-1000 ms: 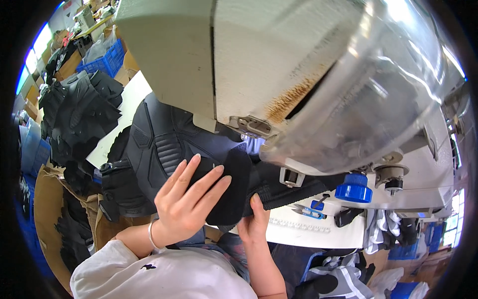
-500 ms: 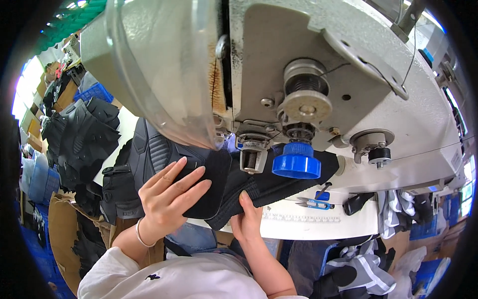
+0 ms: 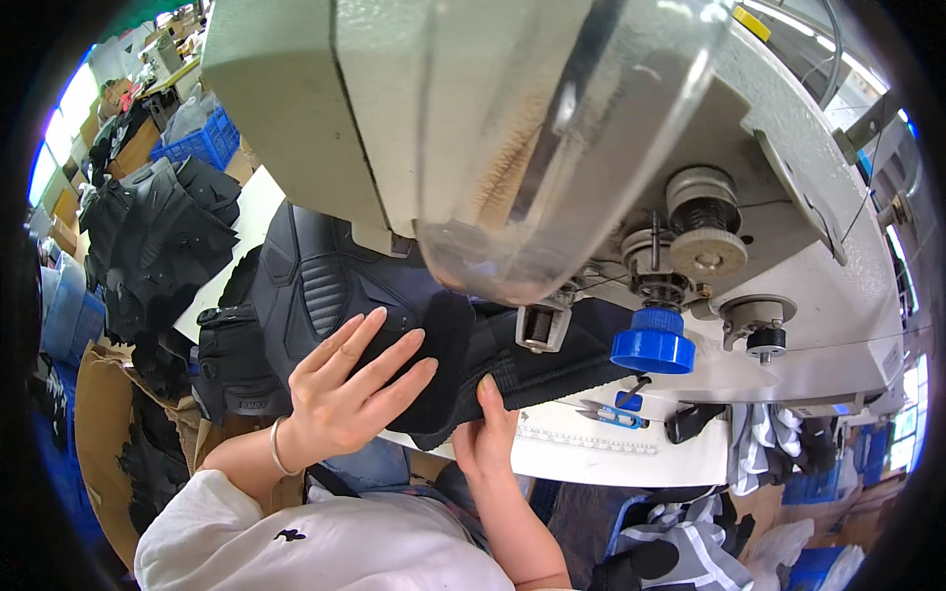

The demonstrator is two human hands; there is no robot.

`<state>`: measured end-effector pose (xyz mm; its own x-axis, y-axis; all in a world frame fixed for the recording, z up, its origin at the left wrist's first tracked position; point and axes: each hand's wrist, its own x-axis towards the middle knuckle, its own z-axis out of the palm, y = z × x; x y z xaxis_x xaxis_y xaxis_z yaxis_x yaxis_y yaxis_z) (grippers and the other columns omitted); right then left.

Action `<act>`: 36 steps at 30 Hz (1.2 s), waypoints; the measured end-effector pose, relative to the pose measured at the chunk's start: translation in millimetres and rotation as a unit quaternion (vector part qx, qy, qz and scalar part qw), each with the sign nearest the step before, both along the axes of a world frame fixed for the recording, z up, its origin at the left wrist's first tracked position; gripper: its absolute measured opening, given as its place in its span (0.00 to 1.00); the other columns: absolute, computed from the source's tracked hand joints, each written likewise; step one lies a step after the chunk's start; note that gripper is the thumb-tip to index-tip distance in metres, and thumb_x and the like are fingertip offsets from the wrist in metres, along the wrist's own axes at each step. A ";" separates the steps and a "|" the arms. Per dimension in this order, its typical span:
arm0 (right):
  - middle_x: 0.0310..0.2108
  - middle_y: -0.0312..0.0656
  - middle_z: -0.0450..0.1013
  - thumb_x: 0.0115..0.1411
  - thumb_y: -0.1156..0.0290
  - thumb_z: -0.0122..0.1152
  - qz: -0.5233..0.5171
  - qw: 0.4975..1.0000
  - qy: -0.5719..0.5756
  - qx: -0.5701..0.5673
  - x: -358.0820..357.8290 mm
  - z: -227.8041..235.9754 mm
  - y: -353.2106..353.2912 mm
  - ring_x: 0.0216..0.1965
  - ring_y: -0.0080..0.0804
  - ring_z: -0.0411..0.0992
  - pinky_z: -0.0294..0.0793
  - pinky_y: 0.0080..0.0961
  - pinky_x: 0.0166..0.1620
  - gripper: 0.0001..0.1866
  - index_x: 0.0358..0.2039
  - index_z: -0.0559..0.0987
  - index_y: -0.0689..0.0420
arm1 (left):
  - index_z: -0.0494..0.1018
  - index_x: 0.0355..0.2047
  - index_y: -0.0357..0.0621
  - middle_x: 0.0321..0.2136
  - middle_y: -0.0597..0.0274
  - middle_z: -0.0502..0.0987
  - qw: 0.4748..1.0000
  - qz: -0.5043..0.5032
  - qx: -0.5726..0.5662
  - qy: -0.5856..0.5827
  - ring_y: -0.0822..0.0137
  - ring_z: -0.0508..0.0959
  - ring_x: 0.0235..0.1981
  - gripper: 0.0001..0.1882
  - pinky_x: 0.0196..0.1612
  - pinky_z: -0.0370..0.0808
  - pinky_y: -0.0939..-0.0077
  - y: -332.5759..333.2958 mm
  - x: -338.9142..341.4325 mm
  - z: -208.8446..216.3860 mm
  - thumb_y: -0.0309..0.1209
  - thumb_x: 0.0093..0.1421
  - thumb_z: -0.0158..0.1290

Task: Sewing components of a black protective gear piece using an industrial sewing machine.

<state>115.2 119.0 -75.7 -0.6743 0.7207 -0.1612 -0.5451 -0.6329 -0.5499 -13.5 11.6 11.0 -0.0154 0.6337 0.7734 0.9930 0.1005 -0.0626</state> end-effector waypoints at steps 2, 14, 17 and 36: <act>0.55 0.44 0.68 0.63 0.71 0.56 -0.006 1.000 0.004 0.005 -2.9 2.6 -0.6 0.55 0.35 0.69 0.68 0.35 0.59 0.25 0.59 0.63 0.61 | 0.81 0.33 0.51 0.40 0.63 0.81 1.000 -0.002 0.005 -0.001 0.52 0.79 0.45 0.12 0.46 0.79 0.62 0.1 -2.3 -2.1 0.32 0.46 0.56; 0.54 0.43 0.70 0.63 0.70 0.57 -0.005 1.000 -0.004 -0.004 -2.6 10.8 5.4 0.53 0.34 0.70 0.69 0.34 0.58 0.23 0.57 0.65 0.60 | 0.81 0.34 0.51 0.41 0.62 0.80 1.000 0.010 0.016 0.006 0.51 0.78 0.46 0.12 0.47 0.78 0.62 6.6 -2.5 -4.9 0.32 0.47 0.55; 0.54 0.41 0.70 0.65 0.62 0.54 -0.002 0.999 -0.038 0.026 -3.2 9.2 6.9 0.54 0.33 0.70 0.70 0.33 0.58 0.23 0.57 0.67 0.58 | 0.81 0.34 0.51 0.41 0.62 0.80 1.000 0.009 0.023 0.010 0.51 0.78 0.46 0.13 0.47 0.78 0.62 8.4 -3.9 -4.9 0.32 0.47 0.54; 0.53 0.41 0.68 0.61 0.72 0.59 -0.054 0.997 0.028 -0.048 -27.9 7.2 -9.9 0.54 0.35 0.68 0.67 0.34 0.59 0.26 0.58 0.63 0.57 | 0.81 0.31 0.46 0.30 0.60 0.82 0.980 -0.071 0.033 -0.185 0.60 0.83 0.35 0.12 0.42 0.79 0.71 16.7 -29.1 29.4 0.26 0.42 0.59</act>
